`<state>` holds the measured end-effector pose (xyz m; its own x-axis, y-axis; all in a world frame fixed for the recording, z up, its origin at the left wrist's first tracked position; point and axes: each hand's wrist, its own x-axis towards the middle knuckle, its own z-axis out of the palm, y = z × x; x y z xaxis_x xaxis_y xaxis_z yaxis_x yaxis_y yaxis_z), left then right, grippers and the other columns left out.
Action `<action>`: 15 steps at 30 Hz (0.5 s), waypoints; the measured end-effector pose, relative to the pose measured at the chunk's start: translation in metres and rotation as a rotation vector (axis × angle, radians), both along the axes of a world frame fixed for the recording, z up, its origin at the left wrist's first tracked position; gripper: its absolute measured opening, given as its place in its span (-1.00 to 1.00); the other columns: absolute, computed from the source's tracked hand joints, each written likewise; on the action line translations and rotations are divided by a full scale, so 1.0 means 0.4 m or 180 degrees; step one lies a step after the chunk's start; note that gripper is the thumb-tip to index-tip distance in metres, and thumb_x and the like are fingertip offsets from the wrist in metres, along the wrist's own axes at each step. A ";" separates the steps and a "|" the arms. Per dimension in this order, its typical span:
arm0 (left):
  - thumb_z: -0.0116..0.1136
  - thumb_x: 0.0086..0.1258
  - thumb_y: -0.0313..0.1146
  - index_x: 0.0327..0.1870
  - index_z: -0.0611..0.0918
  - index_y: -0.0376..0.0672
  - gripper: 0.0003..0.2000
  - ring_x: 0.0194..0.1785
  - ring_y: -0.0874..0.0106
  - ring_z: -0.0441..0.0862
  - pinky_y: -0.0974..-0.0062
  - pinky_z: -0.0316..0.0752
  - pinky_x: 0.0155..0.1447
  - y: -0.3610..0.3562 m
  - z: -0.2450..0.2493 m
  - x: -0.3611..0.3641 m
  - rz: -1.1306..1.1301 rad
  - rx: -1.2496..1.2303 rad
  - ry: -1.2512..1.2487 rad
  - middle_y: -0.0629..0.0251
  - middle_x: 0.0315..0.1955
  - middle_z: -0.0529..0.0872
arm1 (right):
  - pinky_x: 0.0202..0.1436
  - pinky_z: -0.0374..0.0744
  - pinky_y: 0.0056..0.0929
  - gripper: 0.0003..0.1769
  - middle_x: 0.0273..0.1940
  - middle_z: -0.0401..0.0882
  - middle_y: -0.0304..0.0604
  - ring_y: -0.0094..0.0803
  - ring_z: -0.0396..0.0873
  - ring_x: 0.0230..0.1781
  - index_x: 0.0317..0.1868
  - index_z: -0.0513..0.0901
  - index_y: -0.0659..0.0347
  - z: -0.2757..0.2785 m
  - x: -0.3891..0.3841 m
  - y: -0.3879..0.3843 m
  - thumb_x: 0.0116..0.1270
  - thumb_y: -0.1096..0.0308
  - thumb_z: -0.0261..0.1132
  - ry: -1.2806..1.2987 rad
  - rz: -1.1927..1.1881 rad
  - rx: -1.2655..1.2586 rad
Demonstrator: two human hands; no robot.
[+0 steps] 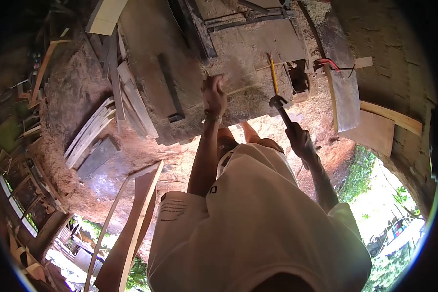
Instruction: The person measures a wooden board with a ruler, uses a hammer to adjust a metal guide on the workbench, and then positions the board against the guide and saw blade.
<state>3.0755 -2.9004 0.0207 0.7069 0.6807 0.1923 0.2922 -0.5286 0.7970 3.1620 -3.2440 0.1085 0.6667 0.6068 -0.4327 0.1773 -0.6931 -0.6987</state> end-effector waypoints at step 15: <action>0.45 0.30 -0.39 -0.26 0.85 -0.12 -0.93 0.51 0.10 0.43 0.23 0.39 0.51 0.350 -0.072 0.298 -0.0461 0.1125 0.0153 0.28 0.38 0.64 | -0.48 0.45 0.21 -0.83 -0.49 0.60 0.30 0.43 0.62 -0.33 -0.05 0.41 0.20 -0.029 0.026 0.052 0.60 0.27 0.14 0.0498 0.0146 -0.0328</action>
<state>3.1948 -2.7605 -0.0080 0.8047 0.4708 0.3616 0.2269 -0.8068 0.5455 3.1726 -3.2233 0.0968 0.5592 0.5820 -0.5904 0.1052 -0.7562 -0.6458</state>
